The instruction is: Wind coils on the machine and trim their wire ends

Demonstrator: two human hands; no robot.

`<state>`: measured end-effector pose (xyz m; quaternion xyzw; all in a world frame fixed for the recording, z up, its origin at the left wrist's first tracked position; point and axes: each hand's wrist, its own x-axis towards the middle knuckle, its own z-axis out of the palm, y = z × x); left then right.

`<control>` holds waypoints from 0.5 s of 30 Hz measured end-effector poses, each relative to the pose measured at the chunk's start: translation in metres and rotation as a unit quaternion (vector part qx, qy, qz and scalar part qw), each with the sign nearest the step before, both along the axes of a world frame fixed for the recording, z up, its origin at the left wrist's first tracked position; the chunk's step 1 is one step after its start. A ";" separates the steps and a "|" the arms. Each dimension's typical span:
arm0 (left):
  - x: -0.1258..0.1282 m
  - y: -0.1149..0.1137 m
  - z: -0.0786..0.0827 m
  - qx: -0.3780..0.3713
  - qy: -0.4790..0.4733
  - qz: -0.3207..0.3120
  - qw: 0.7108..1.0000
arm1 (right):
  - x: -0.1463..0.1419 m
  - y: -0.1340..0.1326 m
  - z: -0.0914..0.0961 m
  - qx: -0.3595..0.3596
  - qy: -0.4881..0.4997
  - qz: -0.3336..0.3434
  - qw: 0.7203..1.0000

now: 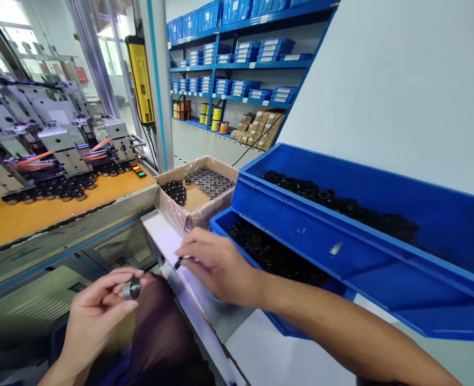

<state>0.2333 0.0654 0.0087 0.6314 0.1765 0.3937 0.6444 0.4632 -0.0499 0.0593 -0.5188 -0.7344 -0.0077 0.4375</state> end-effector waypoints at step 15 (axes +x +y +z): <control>0.023 -0.012 0.007 -0.065 0.028 -0.083 0.994 | -0.033 0.015 -0.028 0.025 0.133 0.078 0.988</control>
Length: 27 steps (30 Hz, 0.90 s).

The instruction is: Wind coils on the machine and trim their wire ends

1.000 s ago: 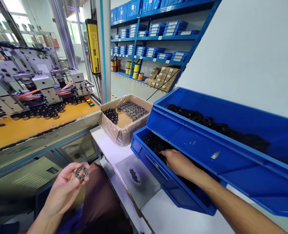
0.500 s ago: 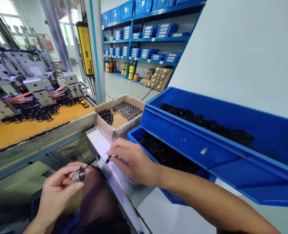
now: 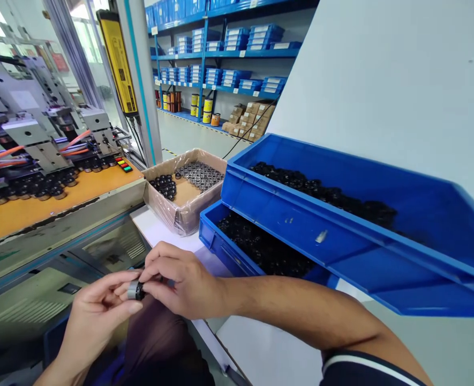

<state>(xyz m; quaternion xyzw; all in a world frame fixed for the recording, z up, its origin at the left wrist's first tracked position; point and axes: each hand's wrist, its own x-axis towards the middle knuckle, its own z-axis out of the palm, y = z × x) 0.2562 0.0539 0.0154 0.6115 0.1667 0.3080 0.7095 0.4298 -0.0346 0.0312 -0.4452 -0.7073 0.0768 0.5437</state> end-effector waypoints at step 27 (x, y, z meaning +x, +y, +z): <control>-0.008 -0.002 -0.004 -0.026 -0.012 0.025 0.999 | 0.004 -0.001 0.000 0.182 -0.259 -0.053 0.947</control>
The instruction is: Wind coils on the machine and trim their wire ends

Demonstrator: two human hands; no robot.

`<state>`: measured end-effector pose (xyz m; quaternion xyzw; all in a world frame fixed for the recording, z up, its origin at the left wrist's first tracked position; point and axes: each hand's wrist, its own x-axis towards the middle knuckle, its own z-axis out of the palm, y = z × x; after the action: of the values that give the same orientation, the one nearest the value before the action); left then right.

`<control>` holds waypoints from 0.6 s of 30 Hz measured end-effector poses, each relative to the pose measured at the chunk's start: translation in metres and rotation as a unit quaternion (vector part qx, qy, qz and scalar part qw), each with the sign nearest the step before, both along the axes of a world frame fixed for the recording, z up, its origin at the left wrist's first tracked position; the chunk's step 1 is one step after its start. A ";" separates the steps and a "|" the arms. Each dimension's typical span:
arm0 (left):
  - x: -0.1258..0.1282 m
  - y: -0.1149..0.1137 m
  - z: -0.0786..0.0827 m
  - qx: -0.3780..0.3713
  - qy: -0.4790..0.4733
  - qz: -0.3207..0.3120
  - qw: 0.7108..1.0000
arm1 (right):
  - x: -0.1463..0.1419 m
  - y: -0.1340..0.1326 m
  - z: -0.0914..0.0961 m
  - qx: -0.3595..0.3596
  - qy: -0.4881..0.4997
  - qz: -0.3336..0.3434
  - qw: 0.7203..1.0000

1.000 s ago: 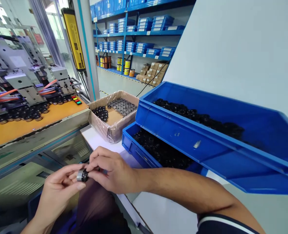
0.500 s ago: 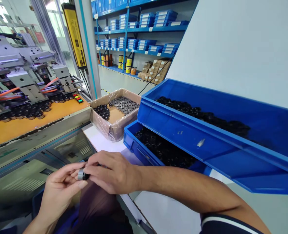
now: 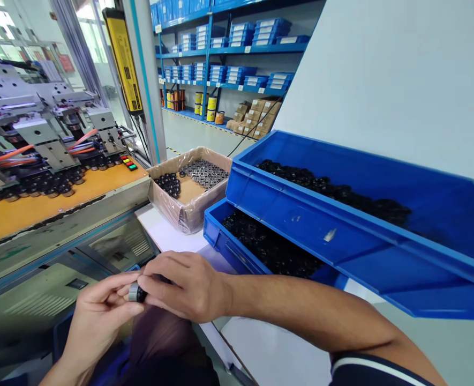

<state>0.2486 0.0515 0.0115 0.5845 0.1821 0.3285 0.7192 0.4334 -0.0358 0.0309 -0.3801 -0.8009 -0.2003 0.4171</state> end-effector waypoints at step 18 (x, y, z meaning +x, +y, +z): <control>-0.012 -0.026 -0.014 0.104 0.118 0.097 0.983 | 0.001 0.009 -0.004 -0.218 0.220 0.125 0.943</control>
<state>0.2364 0.0259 -0.0022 0.6707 0.2861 0.3423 0.5926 0.4339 -0.0269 0.0269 -0.3933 -0.7544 0.1217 0.5113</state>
